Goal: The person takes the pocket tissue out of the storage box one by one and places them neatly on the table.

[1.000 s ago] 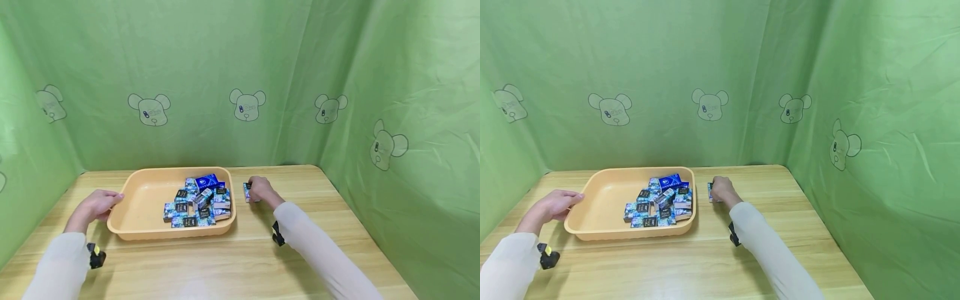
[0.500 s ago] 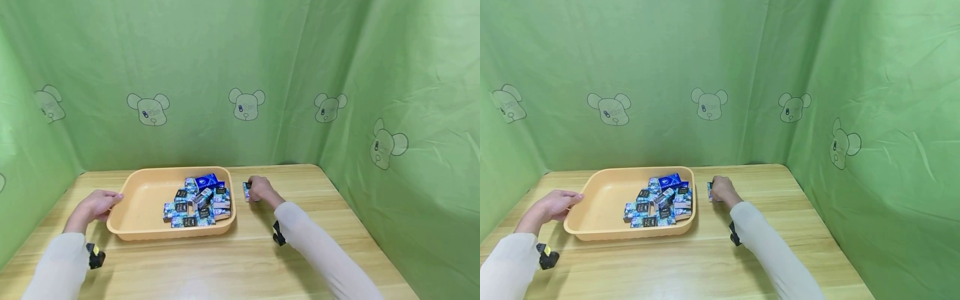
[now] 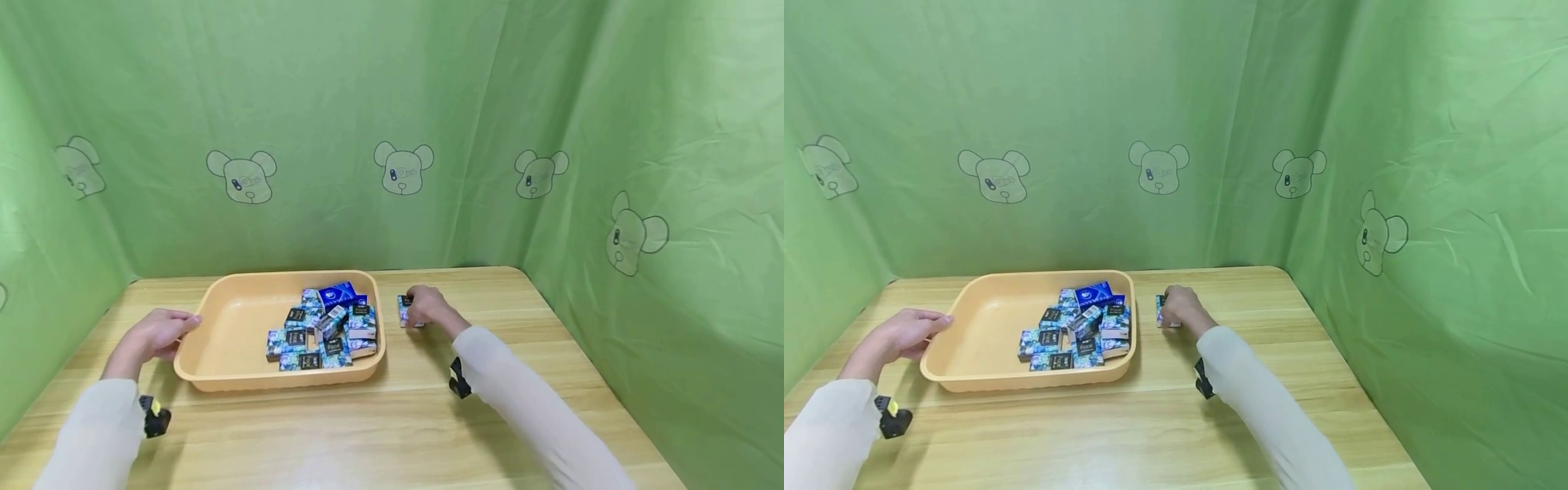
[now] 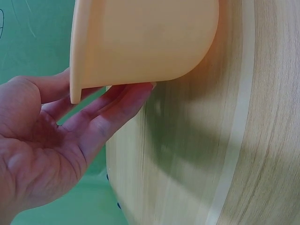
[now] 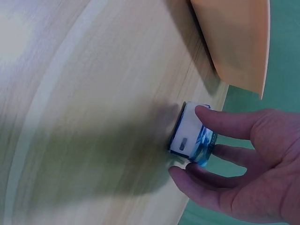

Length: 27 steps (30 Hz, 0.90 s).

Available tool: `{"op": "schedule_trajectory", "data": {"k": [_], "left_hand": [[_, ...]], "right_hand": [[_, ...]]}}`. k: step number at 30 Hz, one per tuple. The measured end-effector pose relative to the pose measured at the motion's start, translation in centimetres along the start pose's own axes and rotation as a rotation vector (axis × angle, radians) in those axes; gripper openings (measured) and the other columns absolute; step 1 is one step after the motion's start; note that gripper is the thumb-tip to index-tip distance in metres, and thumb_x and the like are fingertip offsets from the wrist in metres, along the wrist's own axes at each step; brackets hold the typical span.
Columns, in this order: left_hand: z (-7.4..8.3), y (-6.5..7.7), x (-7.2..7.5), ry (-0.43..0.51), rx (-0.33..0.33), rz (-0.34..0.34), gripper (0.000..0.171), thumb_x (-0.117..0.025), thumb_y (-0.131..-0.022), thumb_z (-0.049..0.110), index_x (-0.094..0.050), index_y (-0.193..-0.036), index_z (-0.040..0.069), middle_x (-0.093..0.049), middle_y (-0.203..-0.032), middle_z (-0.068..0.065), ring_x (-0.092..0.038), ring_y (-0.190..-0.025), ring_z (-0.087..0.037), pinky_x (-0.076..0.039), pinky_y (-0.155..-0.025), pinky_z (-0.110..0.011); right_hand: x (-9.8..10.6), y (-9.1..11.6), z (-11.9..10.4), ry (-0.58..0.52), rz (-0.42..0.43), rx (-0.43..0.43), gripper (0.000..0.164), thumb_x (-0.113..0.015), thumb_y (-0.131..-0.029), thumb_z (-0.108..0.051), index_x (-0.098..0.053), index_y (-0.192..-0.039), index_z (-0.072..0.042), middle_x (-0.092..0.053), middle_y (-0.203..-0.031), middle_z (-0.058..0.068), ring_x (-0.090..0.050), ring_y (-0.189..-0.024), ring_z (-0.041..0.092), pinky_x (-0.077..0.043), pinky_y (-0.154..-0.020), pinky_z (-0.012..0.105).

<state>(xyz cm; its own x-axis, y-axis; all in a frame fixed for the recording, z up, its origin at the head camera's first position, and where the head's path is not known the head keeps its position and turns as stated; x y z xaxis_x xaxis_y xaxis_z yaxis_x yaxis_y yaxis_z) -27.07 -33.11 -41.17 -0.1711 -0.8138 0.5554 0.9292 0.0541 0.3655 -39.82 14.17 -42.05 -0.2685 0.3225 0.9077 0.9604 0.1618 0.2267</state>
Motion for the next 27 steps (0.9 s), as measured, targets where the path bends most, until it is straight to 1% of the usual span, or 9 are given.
{"op": "schedule_trajectory", "data": {"k": [4,6,7,10,12,14,16,22,27], "left_hand": [[0.0,-0.1,0.0,0.008,0.001,-0.001,0.064,-0.041,-0.110,0.030,-0.026,-0.151,-0.016,-0.051,-0.132,-0.039,-0.070,-0.087,-0.015,-0.063,-0.076,-0.035],[0.0,-0.1,0.0,0.013,0.000,-0.002,0.064,-0.041,-0.110,0.030,-0.026,-0.151,-0.017,-0.051,-0.132,-0.039,-0.070,-0.087,-0.015,-0.063,-0.076,-0.035],[0.0,-0.1,-0.1,0.014,-0.001,-0.003,0.064,-0.041,-0.110,0.030,-0.026,-0.150,-0.017,-0.051,-0.132,-0.039,-0.070,-0.087,-0.015,-0.063,-0.076,-0.035],[0.0,-0.1,-0.2,0.013,-0.005,-0.003,0.064,-0.041,-0.110,0.030,-0.026,-0.150,-0.017,-0.052,-0.131,-0.039,-0.070,-0.087,-0.015,-0.063,-0.076,-0.035],[0.0,-0.1,-0.2,0.017,-0.010,-0.006,0.064,-0.042,-0.110,0.031,-0.027,-0.150,-0.017,-0.054,-0.129,-0.039,-0.070,-0.086,-0.016,-0.063,-0.076,-0.036],[0.0,-0.1,-0.2,0.025,-0.010,-0.007,0.064,-0.042,-0.110,0.030,-0.026,-0.150,-0.017,-0.055,-0.128,-0.038,-0.071,-0.085,-0.016,-0.063,-0.075,-0.036],[0.0,0.0,-0.2,0.033,-0.012,-0.007,0.064,-0.043,-0.110,0.029,-0.026,-0.150,-0.018,-0.058,-0.123,-0.036,-0.071,-0.083,-0.015,-0.063,-0.075,-0.036],[0.1,0.2,-0.2,0.045,-0.015,-0.007,0.062,-0.042,-0.110,0.027,-0.026,-0.149,-0.019,-0.065,-0.113,-0.029,-0.071,-0.081,-0.015,-0.063,-0.073,-0.035],[0.3,0.3,-0.2,0.043,-0.014,-0.005,0.062,-0.042,-0.110,0.027,-0.026,-0.149,-0.019,-0.061,-0.118,-0.034,-0.071,-0.082,-0.015,-0.063,-0.074,-0.035]], "right_hand": [[0.0,0.1,0.0,-0.021,-0.015,-0.020,0.082,-0.086,-0.078,-0.009,-0.048,-0.150,-0.006,-0.054,-0.143,0.023,-0.057,-0.106,0.029,-0.058,-0.070,0.032],[0.0,0.2,0.1,-0.012,-0.011,-0.018,0.082,-0.086,-0.077,-0.009,-0.048,-0.150,-0.006,-0.055,-0.141,0.022,-0.057,-0.105,0.028,-0.057,-0.070,0.030],[0.0,0.2,0.1,-0.014,-0.010,-0.018,0.083,-0.086,-0.077,-0.008,-0.047,-0.150,-0.006,-0.056,-0.140,0.023,-0.058,-0.105,0.029,-0.057,-0.072,0.031],[0.2,0.4,0.2,-0.018,0.002,-0.004,0.085,-0.086,-0.075,-0.006,-0.047,-0.150,-0.004,-0.055,-0.142,0.024,-0.059,-0.113,0.033,-0.059,-0.086,0.038],[0.6,0.6,0.1,-0.022,0.012,0.006,0.084,-0.085,-0.075,-0.005,-0.047,-0.150,-0.004,-0.053,-0.145,0.024,-0.057,-0.122,0.037,-0.055,-0.098,0.043],[1.0,0.9,-0.1,-0.014,0.026,0.020,0.083,-0.084,-0.075,-0.005,-0.047,-0.149,-0.003,-0.052,-0.148,0.023,-0.053,-0.130,0.038,-0.049,-0.108,0.046],[1.4,1.1,-0.5,0.007,0.041,0.037,0.080,-0.083,-0.077,-0.006,-0.048,-0.148,-0.001,-0.052,-0.148,0.022,-0.051,-0.134,0.039,-0.045,-0.113,0.048],[2.0,1.9,-2.2,0.002,0.037,0.062,0.077,-0.079,-0.084,-0.014,-0.043,-0.150,0.000,-0.050,-0.150,0.021,-0.052,-0.134,0.039,-0.046,-0.112,0.049],[2.0,2.6,-4.0,0.027,0.051,0.108,0.072,-0.075,-0.089,-0.020,-0.044,-0.150,0.001,-0.051,-0.150,0.020,-0.052,-0.135,0.038,-0.045,-0.113,0.047]]}}
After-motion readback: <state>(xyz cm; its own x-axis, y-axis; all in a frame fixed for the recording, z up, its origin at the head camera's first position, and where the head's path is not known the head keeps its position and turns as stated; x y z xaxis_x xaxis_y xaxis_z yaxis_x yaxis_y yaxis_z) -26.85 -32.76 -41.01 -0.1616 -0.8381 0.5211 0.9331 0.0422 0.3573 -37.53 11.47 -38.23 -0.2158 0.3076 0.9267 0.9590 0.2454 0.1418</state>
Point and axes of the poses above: each hand's wrist, its own y-axis away from the middle knuckle, its own x-axis out of the back of the hand, z = x × y, the point moved 1 cm from there along -y, towards the middle knuckle
